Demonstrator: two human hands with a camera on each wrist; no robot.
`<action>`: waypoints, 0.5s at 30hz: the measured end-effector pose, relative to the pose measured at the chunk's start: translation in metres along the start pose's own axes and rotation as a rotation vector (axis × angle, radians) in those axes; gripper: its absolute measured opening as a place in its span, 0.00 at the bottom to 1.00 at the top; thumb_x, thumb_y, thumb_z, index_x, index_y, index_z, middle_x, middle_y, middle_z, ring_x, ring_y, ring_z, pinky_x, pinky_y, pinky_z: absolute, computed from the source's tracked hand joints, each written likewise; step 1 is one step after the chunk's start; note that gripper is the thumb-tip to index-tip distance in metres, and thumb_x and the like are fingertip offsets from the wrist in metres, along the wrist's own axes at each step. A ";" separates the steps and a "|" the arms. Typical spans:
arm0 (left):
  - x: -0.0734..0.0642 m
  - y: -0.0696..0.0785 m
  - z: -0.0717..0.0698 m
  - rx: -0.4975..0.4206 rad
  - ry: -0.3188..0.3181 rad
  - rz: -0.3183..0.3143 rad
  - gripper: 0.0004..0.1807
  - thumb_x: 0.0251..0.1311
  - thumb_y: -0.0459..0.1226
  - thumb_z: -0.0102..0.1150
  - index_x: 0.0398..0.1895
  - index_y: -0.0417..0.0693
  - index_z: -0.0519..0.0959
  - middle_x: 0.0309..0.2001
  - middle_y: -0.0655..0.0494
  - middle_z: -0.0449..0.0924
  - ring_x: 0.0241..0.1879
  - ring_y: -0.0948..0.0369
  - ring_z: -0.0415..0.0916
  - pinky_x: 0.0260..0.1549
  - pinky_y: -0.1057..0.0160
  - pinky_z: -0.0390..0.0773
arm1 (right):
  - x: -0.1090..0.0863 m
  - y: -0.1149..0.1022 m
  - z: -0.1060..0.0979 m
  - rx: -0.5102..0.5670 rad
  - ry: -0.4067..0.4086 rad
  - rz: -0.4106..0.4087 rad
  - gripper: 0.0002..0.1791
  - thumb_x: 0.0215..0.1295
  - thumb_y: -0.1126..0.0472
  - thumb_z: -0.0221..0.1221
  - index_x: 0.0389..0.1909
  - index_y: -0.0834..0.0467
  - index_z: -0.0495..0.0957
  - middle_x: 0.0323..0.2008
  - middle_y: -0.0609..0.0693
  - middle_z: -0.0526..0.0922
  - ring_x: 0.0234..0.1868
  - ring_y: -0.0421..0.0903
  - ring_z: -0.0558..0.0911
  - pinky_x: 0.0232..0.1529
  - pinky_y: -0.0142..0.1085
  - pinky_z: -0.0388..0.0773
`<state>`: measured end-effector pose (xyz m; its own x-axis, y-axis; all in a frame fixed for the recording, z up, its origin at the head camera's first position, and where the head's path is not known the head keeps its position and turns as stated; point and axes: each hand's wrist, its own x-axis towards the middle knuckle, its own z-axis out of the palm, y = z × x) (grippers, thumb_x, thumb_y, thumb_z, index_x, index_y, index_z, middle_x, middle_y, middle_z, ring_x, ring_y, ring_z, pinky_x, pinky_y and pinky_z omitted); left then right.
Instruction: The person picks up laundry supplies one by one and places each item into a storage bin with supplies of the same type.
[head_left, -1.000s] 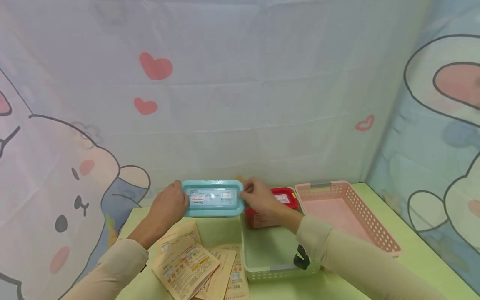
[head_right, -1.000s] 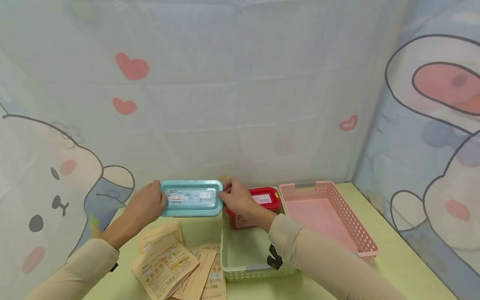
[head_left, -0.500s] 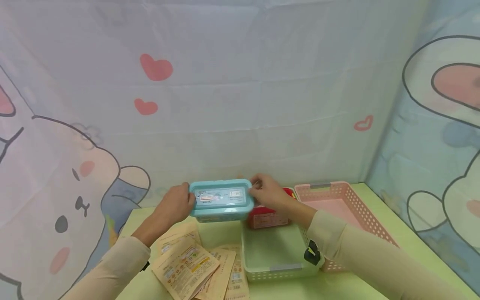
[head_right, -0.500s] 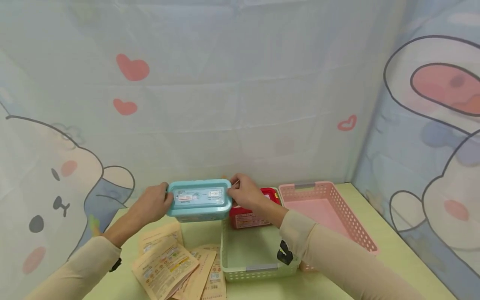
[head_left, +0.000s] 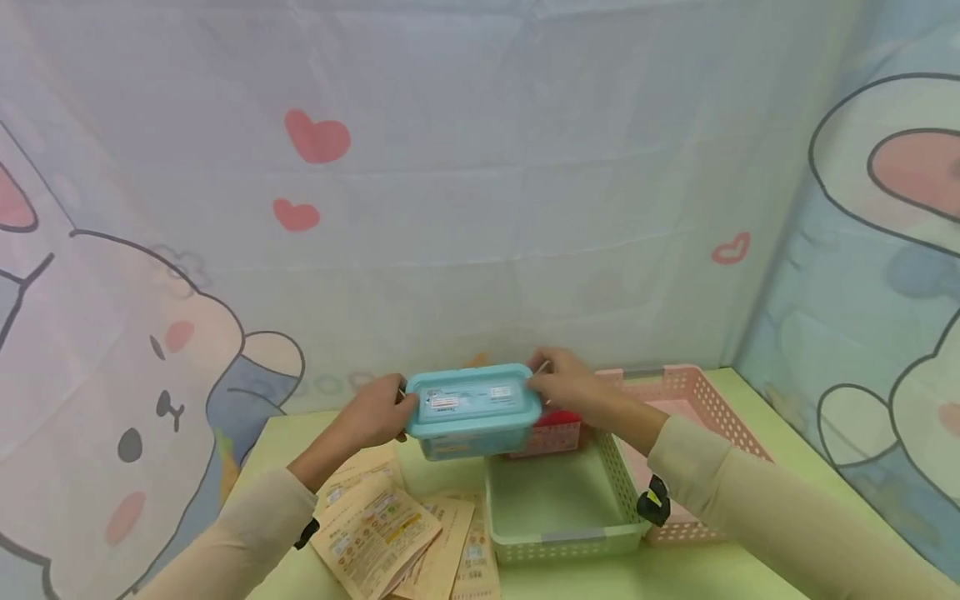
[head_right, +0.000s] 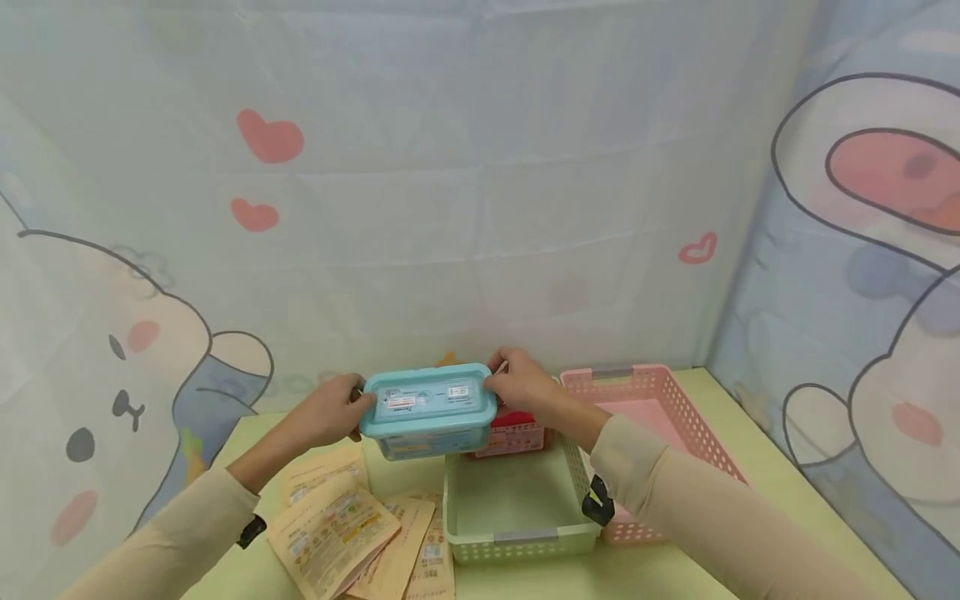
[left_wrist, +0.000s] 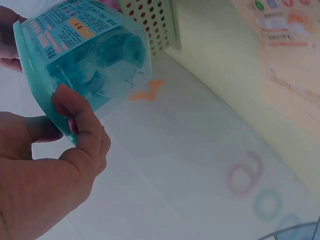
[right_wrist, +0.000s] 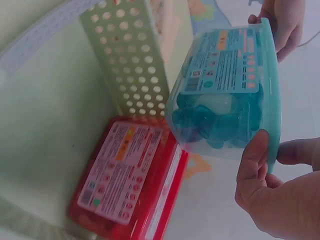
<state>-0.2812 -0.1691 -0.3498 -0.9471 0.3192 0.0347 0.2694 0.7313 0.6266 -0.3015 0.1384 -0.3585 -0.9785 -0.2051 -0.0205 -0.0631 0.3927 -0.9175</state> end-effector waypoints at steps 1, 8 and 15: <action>0.000 0.001 0.001 -0.029 -0.002 -0.003 0.18 0.81 0.37 0.45 0.56 0.26 0.73 0.36 0.44 0.82 0.26 0.55 0.84 0.28 0.57 0.83 | -0.001 -0.001 -0.003 -0.007 -0.007 -0.002 0.13 0.74 0.67 0.58 0.54 0.67 0.74 0.45 0.63 0.81 0.41 0.54 0.84 0.40 0.44 0.88; 0.004 0.007 0.011 -0.182 -0.029 -0.022 0.17 0.81 0.36 0.48 0.56 0.26 0.74 0.37 0.43 0.83 0.28 0.53 0.85 0.34 0.56 0.87 | -0.005 -0.002 -0.021 -0.034 -0.054 -0.012 0.11 0.75 0.67 0.57 0.52 0.68 0.72 0.45 0.64 0.80 0.40 0.55 0.85 0.40 0.46 0.89; 0.012 0.013 0.021 -0.330 -0.094 -0.047 0.15 0.81 0.34 0.50 0.55 0.25 0.75 0.36 0.41 0.80 0.28 0.56 0.83 0.36 0.58 0.88 | -0.007 0.002 -0.037 -0.092 -0.072 -0.001 0.08 0.76 0.67 0.53 0.49 0.68 0.71 0.44 0.65 0.77 0.38 0.54 0.83 0.36 0.43 0.88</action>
<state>-0.2853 -0.1431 -0.3570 -0.9327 0.3552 -0.0628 0.1400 0.5169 0.8445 -0.3020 0.1733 -0.3452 -0.9619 -0.2687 -0.0510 -0.0854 0.4723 -0.8773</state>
